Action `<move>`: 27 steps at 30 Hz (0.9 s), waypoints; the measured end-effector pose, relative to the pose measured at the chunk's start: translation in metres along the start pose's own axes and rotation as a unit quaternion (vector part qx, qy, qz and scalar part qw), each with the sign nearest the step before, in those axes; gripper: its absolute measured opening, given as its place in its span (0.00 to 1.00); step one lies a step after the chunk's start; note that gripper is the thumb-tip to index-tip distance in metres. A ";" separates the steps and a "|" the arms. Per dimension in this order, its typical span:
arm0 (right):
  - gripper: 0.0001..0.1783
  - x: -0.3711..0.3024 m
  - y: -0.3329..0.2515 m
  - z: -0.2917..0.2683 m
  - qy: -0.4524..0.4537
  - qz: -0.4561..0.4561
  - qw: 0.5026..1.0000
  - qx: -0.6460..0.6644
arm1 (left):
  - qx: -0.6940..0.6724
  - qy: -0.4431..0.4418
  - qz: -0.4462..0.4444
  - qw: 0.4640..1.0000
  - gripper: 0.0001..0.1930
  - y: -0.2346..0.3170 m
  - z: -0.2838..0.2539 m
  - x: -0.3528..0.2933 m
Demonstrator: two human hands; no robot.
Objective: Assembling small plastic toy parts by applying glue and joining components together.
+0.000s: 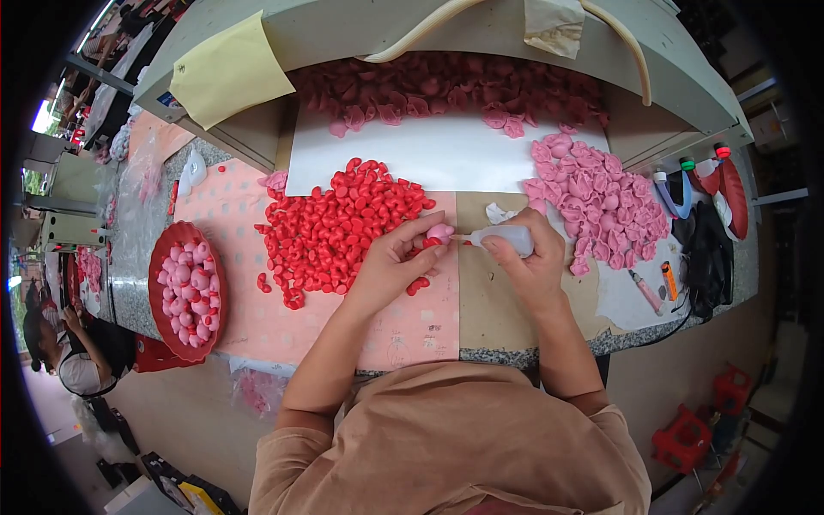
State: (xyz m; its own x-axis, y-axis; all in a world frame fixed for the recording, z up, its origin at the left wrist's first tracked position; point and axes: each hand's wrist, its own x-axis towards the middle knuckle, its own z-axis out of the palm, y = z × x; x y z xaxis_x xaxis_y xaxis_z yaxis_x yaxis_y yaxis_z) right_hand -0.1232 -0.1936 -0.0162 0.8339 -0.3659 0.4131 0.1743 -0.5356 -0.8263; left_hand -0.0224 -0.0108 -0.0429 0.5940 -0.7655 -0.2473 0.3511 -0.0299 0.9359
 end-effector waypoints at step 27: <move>0.10 0.009 0.001 0.002 0.007 0.255 0.886 0.387 | -0.079 0.024 0.043 0.996 0.22 0.001 0.004 0.002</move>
State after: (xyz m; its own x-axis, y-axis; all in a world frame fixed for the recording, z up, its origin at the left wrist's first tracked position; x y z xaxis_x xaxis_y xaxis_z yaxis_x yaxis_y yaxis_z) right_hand -0.1141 -0.1959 -0.0146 0.9021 -0.4223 -0.0890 0.0886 0.3831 -0.9194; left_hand -0.0238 -0.0146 -0.0413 0.6595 -0.7288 -0.1839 0.4049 0.1383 0.9038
